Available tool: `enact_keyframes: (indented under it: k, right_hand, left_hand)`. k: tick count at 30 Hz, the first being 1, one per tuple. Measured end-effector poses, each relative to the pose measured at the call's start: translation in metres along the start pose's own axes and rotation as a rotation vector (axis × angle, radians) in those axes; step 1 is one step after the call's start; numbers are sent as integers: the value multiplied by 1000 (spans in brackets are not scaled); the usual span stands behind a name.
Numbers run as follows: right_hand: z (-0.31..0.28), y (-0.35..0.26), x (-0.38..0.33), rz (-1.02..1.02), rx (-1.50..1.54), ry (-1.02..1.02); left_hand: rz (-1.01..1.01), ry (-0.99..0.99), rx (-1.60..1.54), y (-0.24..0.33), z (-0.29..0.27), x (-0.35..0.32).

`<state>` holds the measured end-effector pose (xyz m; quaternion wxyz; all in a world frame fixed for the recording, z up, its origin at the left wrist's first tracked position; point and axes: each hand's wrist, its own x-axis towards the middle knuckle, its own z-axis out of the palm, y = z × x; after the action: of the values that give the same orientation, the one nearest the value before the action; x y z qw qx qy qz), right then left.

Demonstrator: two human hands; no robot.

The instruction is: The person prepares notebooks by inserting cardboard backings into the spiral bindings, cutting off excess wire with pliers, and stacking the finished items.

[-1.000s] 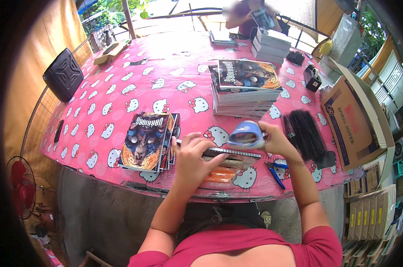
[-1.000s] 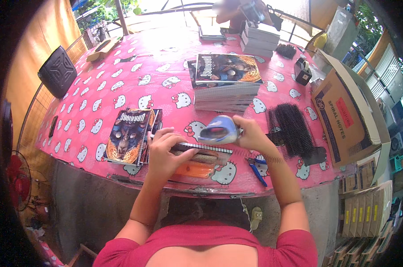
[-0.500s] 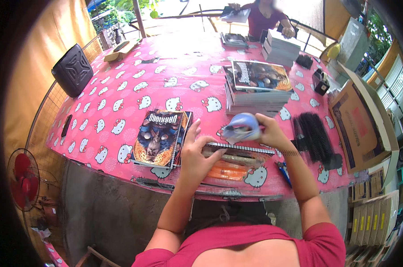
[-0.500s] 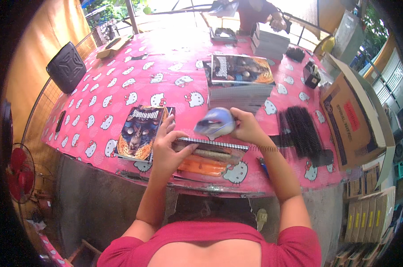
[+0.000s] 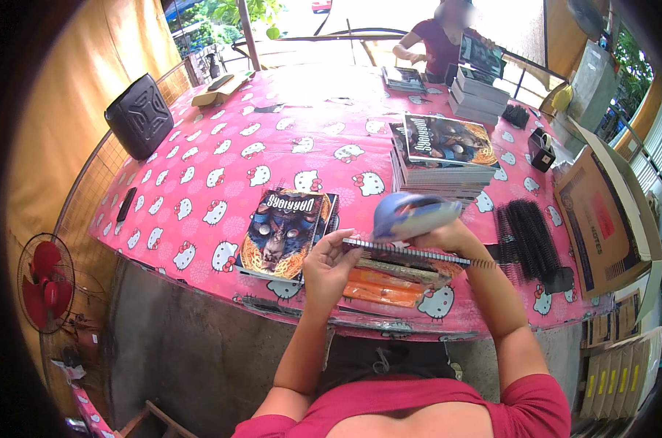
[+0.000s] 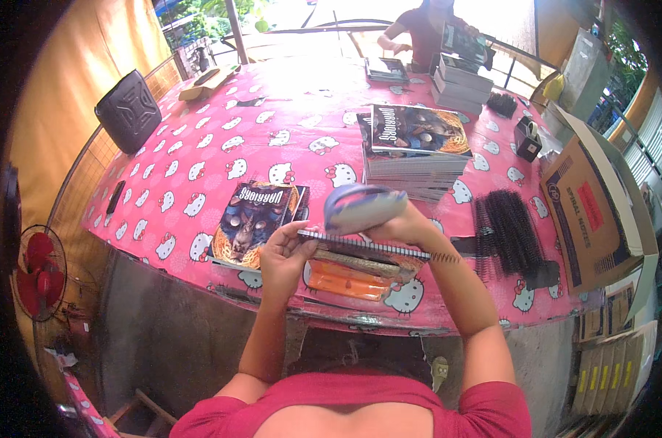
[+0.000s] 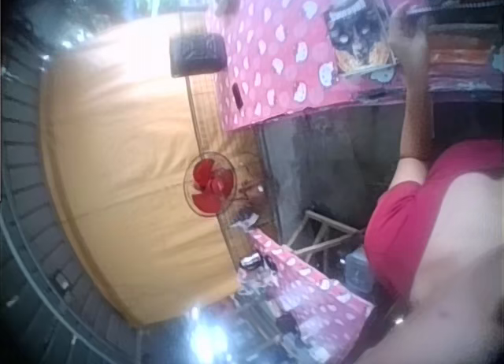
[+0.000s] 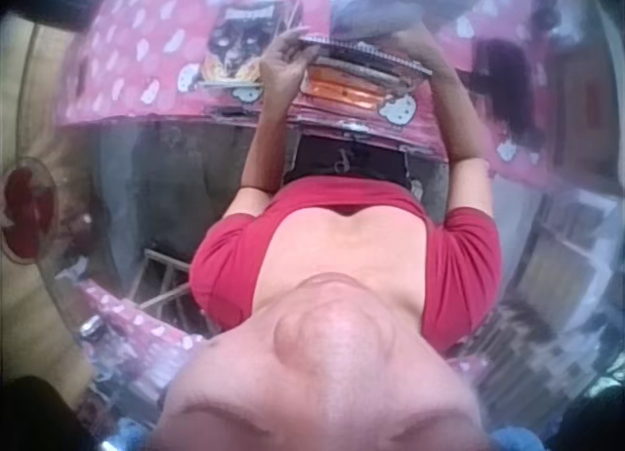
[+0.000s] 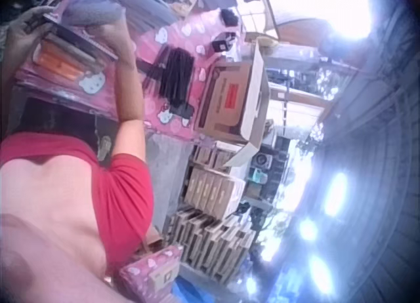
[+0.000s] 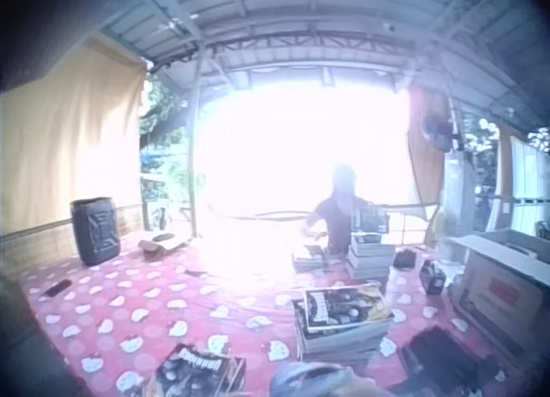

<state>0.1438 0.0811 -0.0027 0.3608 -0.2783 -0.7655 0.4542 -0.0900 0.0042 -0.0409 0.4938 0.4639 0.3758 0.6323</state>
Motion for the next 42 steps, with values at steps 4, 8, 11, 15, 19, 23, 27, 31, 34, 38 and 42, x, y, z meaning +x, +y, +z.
enact_keyframes:
  k: [4, 8, 11, 15, 19, 23, 27, 31, 34, 38, 42]
  right_hand:
    - [-3, 11, 10, 248, -489, 81]
    - [10, -7, 4, 203, 21, 39]
    - [1, 11, -4, 314, -622, 152]
    - [-30, 73, -68, 114, -1123, 251]
    - [-8, 21, -132, 132, -1006, 317]
    - [-5, 24, -225, 426, -1000, 310]
    - [8, 26, -248, 542, -1091, 394]
    - [34, -15, -216, 586, -792, 402]
    - [64, -58, -187, 313, -564, 424]
    - [85, -86, -167, 164, -488, 486]
    - [93, -86, -158, 166, -416, 490]
  left_hand:
    - [-68, 25, -27, 3, 2, 4]
    - [-100, 18, -39, -3, -7, 5]
    - [-89, -20, -83, -3, -10, 8]
    - [-146, -128, -210, -6, -6, 15]
    - [333, -149, 140, 43, -3, 14]
    - [800, 242, 338, 132, 22, -39]
    - [917, -332, 880, 124, 43, -57]
    - [637, -430, 673, 22, 54, -55]
    - [533, -161, 574, 15, 69, -65]
    - [550, -248, 571, 9, 62, -67]
    - [619, -230, 568, 11, 63, -70]
